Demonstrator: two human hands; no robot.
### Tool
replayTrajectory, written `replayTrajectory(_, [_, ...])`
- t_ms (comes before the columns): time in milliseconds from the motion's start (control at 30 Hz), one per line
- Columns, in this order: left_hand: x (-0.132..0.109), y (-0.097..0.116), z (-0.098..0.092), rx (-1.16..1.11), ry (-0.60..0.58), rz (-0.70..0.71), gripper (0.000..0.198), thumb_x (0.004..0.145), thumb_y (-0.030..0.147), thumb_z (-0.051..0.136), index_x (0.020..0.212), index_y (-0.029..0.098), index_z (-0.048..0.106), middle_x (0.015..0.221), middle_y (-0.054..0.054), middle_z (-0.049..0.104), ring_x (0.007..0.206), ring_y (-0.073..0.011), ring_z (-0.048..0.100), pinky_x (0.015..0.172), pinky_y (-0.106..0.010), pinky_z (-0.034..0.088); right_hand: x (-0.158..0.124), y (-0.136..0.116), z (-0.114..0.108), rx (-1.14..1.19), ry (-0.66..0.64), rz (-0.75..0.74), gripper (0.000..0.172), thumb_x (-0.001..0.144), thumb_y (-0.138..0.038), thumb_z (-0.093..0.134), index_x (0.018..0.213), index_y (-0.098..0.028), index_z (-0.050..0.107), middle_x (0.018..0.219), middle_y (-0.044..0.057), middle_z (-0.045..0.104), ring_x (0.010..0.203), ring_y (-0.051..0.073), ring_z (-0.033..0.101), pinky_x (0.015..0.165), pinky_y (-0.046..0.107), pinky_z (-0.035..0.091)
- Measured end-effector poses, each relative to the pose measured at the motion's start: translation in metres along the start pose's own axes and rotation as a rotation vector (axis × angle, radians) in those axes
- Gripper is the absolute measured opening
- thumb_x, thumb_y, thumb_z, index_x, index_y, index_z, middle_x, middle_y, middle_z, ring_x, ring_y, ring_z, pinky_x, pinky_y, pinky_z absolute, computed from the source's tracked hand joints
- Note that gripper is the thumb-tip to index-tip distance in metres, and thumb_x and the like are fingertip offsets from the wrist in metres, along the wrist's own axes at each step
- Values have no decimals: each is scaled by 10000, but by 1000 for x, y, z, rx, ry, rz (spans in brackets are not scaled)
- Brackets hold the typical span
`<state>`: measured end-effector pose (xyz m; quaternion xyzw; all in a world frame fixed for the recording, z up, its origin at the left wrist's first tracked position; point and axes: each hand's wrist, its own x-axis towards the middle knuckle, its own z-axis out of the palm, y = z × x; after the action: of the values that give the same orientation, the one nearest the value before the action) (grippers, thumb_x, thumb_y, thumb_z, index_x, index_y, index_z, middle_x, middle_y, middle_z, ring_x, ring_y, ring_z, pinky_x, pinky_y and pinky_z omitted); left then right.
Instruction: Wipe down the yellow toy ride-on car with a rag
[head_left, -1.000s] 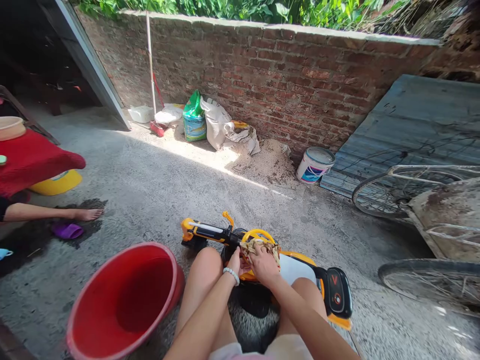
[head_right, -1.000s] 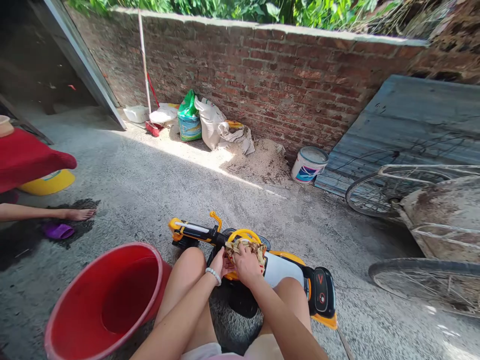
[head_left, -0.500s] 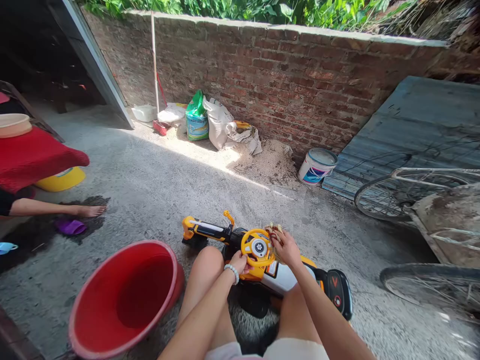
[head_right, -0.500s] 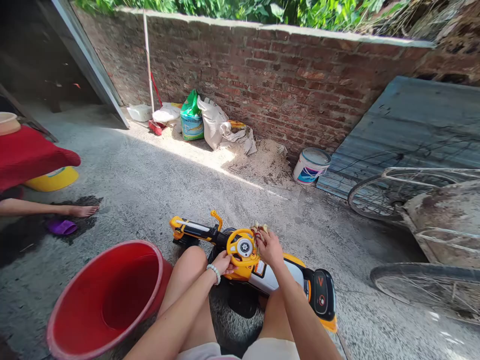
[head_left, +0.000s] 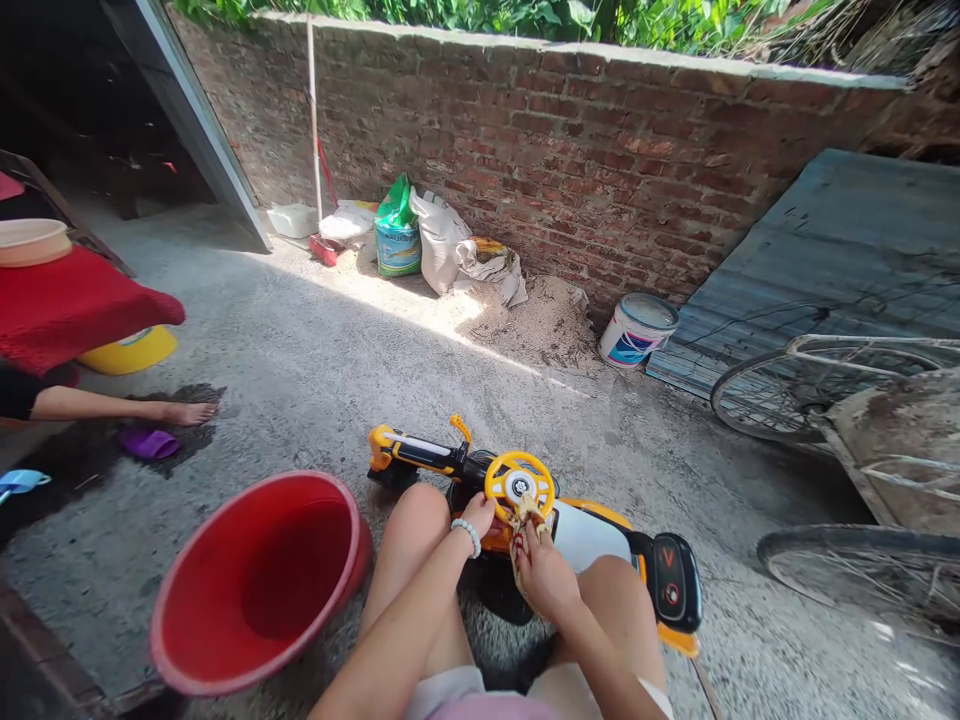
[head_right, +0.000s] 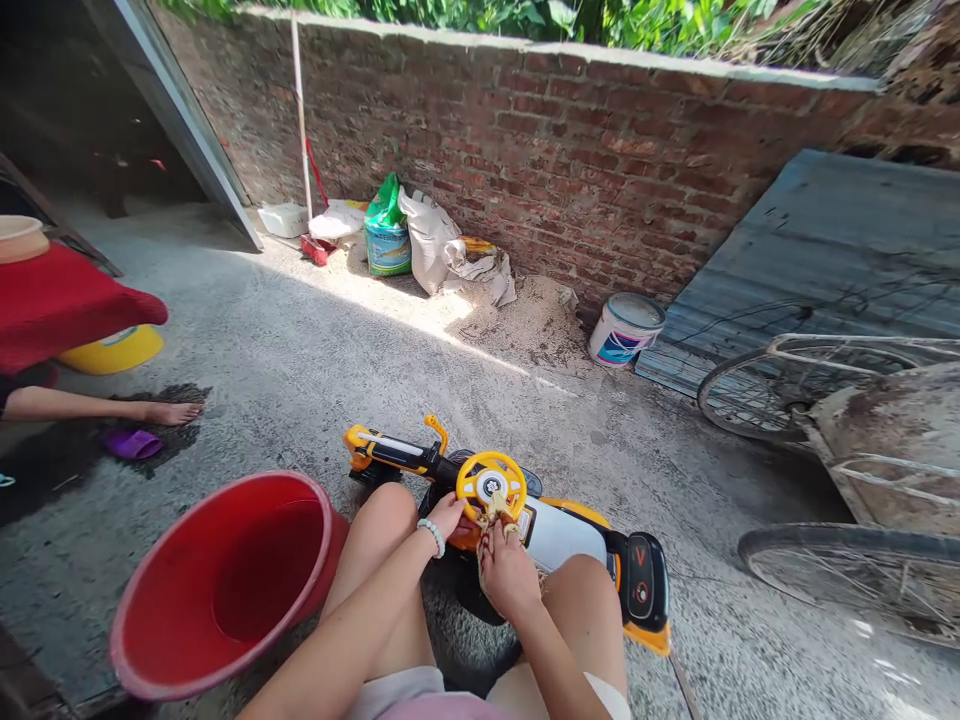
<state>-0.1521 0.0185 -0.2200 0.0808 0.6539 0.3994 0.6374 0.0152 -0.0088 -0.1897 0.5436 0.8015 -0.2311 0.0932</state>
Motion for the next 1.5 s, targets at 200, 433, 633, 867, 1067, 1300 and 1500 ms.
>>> replayTrajectory(200, [4, -5, 0, 0, 44, -5, 134, 994, 295, 645, 1052, 180, 607, 905, -49, 786, 594, -115, 710, 581, -200, 521, -17, 5, -2, 78, 75, -37, 510, 1045, -307, 349, 1500, -205, 556, 1430, 161, 630, 1163, 248, 706, 964, 335, 556])
replayTrajectory(433, [2, -2, 0, 76, 48, 30, 121, 1052, 278, 544, 1089, 180, 605, 870, -37, 751, 640, -128, 706, 655, -237, 552, 32, -27, -47, -226, 136, -86, 477, 1013, -301, 488, 1482, -232, 546, 1419, 192, 563, 1135, 302, 665, 870, 388, 557])
replayTrajectory(633, [2, -1, -3, 117, 24, 31, 133, 1034, 304, 601, 1043, 172, 619, 823, -27, 728, 609, -105, 668, 643, -214, 552, 41, -22, -55, -419, 44, -202, 409, 1037, -255, 407, 1408, -194, 567, 1321, 199, 590, 1104, 302, 648, 823, 382, 550])
replayTrajectory(867, [7, -5, -4, 105, 48, 28, 117, 1042, 279, 569, 1019, 180, 628, 879, -27, 754, 470, -59, 545, 599, -210, 551, 44, 5, -56, -514, 70, -304, 420, 1015, -181, 421, 1405, -201, 574, 1281, 187, 611, 1092, 298, 638, 858, 400, 536])
replayTrajectory(1067, [10, -7, -3, 47, 7, 36, 144, 1029, 316, 595, 1106, 198, 622, 1037, -67, 795, 430, -47, 478, 560, -217, 524, 54, 35, -82, -303, 144, 38, 337, 1058, -304, 402, 1251, -228, 667, 1255, 130, 621, 976, 220, 674, 776, 305, 498])
replayTrajectory(1300, [9, -4, -2, 64, 14, 1, 166, 1034, 328, 585, 1138, 199, 598, 921, -35, 775, 439, -57, 511, 582, -224, 520, 69, -9, -77, -111, 163, 41, 469, 1036, -344, 421, 1488, -302, 539, 1394, 118, 560, 1013, 196, 683, 827, 293, 511])
replayTrajectory(1500, [12, -5, -3, 99, 49, 37, 154, 1025, 331, 619, 1046, 178, 620, 681, 26, 664, 451, -70, 515, 594, -216, 502, 61, -21, -65, -438, 21, -214, 482, 1015, -238, 443, 1489, -171, 498, 1386, 230, 564, 1013, 257, 674, 827, 378, 555])
